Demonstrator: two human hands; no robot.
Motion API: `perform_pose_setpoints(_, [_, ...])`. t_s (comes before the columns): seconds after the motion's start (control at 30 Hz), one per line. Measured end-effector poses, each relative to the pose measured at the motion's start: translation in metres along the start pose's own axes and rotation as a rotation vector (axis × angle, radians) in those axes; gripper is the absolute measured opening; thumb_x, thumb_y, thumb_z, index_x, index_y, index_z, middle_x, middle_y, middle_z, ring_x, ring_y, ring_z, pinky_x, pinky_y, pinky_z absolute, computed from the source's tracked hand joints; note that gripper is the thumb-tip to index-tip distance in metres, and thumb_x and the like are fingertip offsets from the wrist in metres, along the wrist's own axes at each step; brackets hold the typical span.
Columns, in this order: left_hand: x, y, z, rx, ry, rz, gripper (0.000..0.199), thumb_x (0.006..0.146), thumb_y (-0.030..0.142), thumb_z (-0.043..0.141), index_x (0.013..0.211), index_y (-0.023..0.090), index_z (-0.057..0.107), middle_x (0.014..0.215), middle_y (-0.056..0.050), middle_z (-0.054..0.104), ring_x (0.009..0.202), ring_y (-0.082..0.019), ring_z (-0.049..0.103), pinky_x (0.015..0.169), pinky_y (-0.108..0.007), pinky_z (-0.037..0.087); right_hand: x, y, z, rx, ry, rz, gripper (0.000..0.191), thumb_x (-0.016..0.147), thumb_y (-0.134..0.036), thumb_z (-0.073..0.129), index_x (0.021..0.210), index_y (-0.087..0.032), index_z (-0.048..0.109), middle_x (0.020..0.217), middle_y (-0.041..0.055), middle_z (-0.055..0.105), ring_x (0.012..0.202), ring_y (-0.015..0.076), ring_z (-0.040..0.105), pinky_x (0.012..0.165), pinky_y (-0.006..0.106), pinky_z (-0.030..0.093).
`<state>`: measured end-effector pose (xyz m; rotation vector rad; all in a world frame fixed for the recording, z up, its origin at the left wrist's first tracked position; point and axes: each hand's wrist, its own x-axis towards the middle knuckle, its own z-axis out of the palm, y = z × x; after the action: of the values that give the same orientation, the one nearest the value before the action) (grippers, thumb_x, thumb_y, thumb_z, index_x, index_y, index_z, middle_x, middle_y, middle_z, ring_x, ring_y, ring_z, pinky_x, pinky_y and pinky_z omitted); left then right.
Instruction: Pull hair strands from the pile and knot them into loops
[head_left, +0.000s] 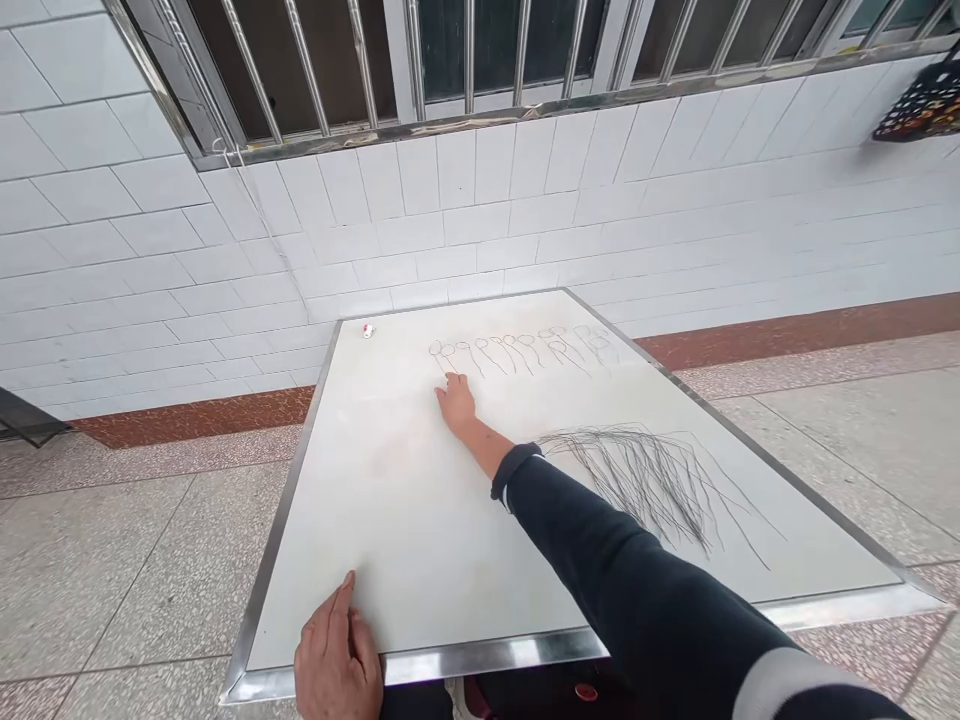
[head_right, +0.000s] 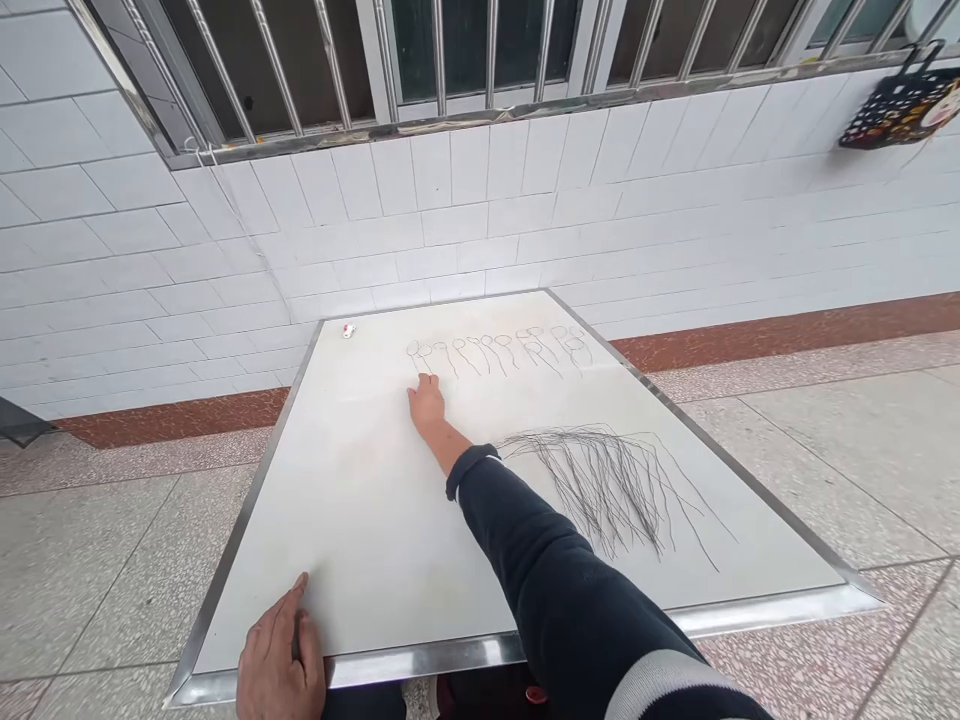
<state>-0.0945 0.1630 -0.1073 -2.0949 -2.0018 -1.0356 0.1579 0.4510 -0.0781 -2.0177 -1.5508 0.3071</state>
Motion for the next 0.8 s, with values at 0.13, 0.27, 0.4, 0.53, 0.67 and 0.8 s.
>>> perform_pose_setpoints(0.13, [-0.002,0.002,-0.001,0.006,-0.013,-0.004,0.044,0.087,0.023,0.043,0.129,0.022,0.057,0.112,-0.012,0.067,0.098,-0.031,0.059,0.084,-0.042,0.042,0.027,-0.001,0.003,-0.026,-0.025,0.064,0.034,0.098,-0.032,0.043,0.126,-0.015,0.048,0.128,0.0141,0.047,0.095,0.0201,0.061,0.079,0.033,0.05])
perform_pose_setpoints(0.27, [-0.004,0.001,-0.001,0.013,-0.007,0.015,0.047,0.086,0.021,0.043,0.131,0.023,0.055,0.113,-0.011,0.067,0.096,-0.03,0.06,0.082,-0.041,0.042,0.036,0.0,0.005,-0.036,-0.04,0.068,0.029,0.097,-0.032,0.048,0.12,-0.015,0.054,0.121,0.0103,0.055,0.094,0.0193,0.061,0.081,0.037,0.052])
perform_pose_setpoints(0.4, [-0.006,-0.003,0.002,0.052,0.046,0.085,0.046,0.085,0.015,0.045,0.129,0.019,0.056,0.11,-0.011,0.068,0.093,-0.027,0.06,0.079,-0.037,0.043,0.03,0.0,0.006,-0.031,-0.063,0.048,0.029,0.094,-0.032,0.055,0.117,-0.015,0.057,0.116,0.0083,0.059,0.097,0.0196,0.061,0.083,0.039,0.053])
perform_pose_setpoints(0.53, [-0.006,-0.009,0.007,0.074,0.144,0.143,0.042,0.084,0.011,0.046,0.123,0.019,0.06,0.106,-0.008,0.07,0.088,-0.022,0.062,0.074,-0.031,0.043,0.004,-0.003,0.002,0.002,-0.076,0.005,0.028,0.094,-0.031,0.055,0.117,-0.016,0.057,0.118,0.0087,0.059,0.099,0.02,0.061,0.084,0.04,0.053])
perform_pose_setpoints(0.67, [-0.003,-0.011,0.009,0.056,0.135,0.124,0.041,0.084,0.013,0.046,0.122,0.019,0.062,0.105,-0.008,0.07,0.09,-0.023,0.061,0.077,-0.034,0.043,-0.043,-0.005,-0.01,0.083,-0.084,-0.043,0.024,0.095,-0.03,0.055,0.114,-0.016,0.059,0.117,0.0082,0.059,0.098,0.0189,0.061,0.084,0.038,0.053])
perform_pose_setpoints(0.8, [0.005,-0.001,0.002,-0.261,0.071,-0.137,0.037,0.081,0.018,0.051,0.114,0.018,0.068,0.107,-0.012,0.07,0.098,-0.029,0.059,0.086,-0.042,0.04,-0.114,-0.003,-0.026,0.248,-0.134,-0.1,0.012,0.094,-0.021,0.05,0.1,-0.016,0.06,0.105,0.0065,0.061,0.088,0.0164,0.059,0.079,0.034,0.051])
